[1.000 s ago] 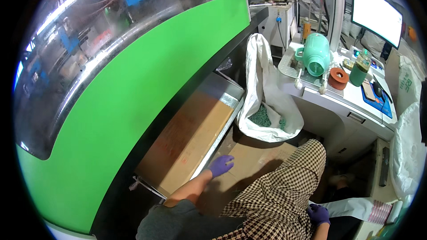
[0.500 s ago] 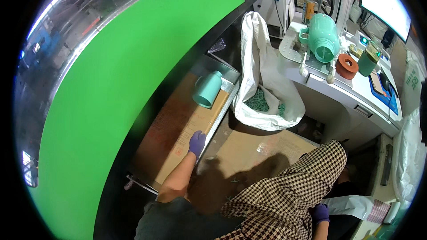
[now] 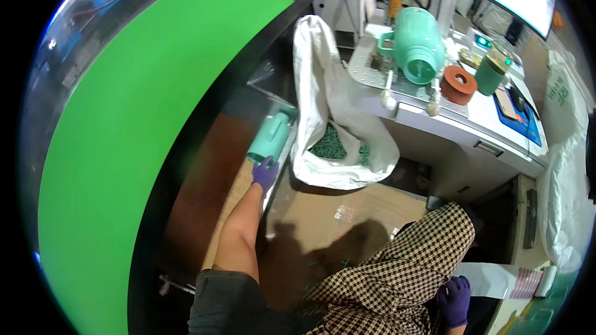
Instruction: The person sits on the floor in a factory setting and assembles light green plastic containers. They pick up a container body, apply a strip of adhesive tape to the rim, and then screw on a yellow lid. The person repeats this process for multiple units, placing the finished containers on a nearby table.
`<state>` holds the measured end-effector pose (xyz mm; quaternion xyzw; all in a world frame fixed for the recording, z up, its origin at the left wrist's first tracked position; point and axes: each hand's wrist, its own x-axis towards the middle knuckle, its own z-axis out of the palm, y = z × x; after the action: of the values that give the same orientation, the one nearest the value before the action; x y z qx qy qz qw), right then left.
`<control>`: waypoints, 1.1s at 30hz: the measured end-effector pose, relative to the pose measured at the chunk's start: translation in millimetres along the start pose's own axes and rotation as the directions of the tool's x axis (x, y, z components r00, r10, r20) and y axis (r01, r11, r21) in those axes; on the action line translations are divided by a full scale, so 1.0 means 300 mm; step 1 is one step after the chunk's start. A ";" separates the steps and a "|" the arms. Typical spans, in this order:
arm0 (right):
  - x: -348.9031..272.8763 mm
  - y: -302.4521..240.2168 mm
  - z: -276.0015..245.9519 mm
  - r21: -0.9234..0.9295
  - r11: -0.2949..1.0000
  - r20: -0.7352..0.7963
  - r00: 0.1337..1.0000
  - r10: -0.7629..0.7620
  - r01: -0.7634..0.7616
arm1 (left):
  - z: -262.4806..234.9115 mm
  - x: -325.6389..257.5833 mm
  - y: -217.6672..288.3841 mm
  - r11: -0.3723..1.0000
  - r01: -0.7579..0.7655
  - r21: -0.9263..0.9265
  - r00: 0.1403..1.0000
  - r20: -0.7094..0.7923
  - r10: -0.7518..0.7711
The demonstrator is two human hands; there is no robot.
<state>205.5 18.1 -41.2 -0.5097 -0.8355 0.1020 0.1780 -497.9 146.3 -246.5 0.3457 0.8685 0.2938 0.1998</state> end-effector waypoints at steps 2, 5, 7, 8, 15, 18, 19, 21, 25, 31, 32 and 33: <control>0.006 -0.045 -0.082 0.060 0.998 -0.096 0.995 -0.014 0.020 | -0.028 0.093 -0.079 0.981 0.046 -0.188 0.992 0.121 -0.024; -0.019 -0.134 -0.171 0.067 0.997 -0.222 0.975 -0.009 0.024 | 0.033 0.135 -0.016 0.979 -0.052 -0.195 0.955 0.277 0.106; -0.039 -0.168 -0.234 0.116 0.991 -0.190 0.981 -0.037 0.060 | 0.035 0.149 0.010 0.982 -0.026 -0.188 0.964 0.254 0.074; -0.010 -0.214 -0.257 0.168 0.976 -0.222 0.970 -0.102 0.142 | 0.028 0.162 0.003 0.955 0.048 -0.292 0.981 0.196 0.010; 0.071 -0.255 -0.195 0.221 0.941 -0.241 0.949 -0.200 0.255 | -0.114 0.135 0.157 0.630 -0.220 -0.745 0.930 -0.356 -0.096; 0.136 -0.245 -0.189 0.215 0.923 -0.227 0.935 -0.272 0.321 | -0.290 -0.019 0.218 0.671 -0.423 -0.609 0.861 -0.501 0.088; 0.152 -0.242 -0.182 0.218 0.923 -0.235 0.935 -0.265 0.316 | -0.351 -0.090 0.256 0.684 -0.440 -0.582 0.866 -0.477 0.151; 0.203 -0.233 -0.159 0.253 0.913 -0.215 0.939 -0.270 0.321 | -0.467 -0.240 0.282 0.488 -0.340 -0.804 0.939 -0.321 0.124; 0.289 -0.301 -0.069 0.351 0.905 -0.200 0.964 -0.177 0.240 | -0.551 -0.524 0.315 0.655 -0.701 -0.284 0.708 -0.386 0.591; 0.326 -0.416 -0.066 0.524 0.784 -0.278 0.937 -0.212 0.333 | -0.237 -0.893 0.524 0.162 0.186 -0.969 0.908 0.232 0.348; 0.289 -0.413 -0.063 0.629 0.722 -0.283 0.950 -0.132 0.288 | -0.197 -0.913 0.544 0.555 -0.354 -0.753 0.803 0.060 0.593; 0.258 -0.405 -0.054 0.726 0.639 -0.280 0.958 -0.062 0.253 | -0.162 -0.935 0.567 0.642 -0.434 -0.632 0.769 0.111 0.629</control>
<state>80.7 31.0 31.5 -0.3222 -0.7322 0.3644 0.4768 -251.4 26.9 -59.6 0.5551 0.5505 0.5256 0.3356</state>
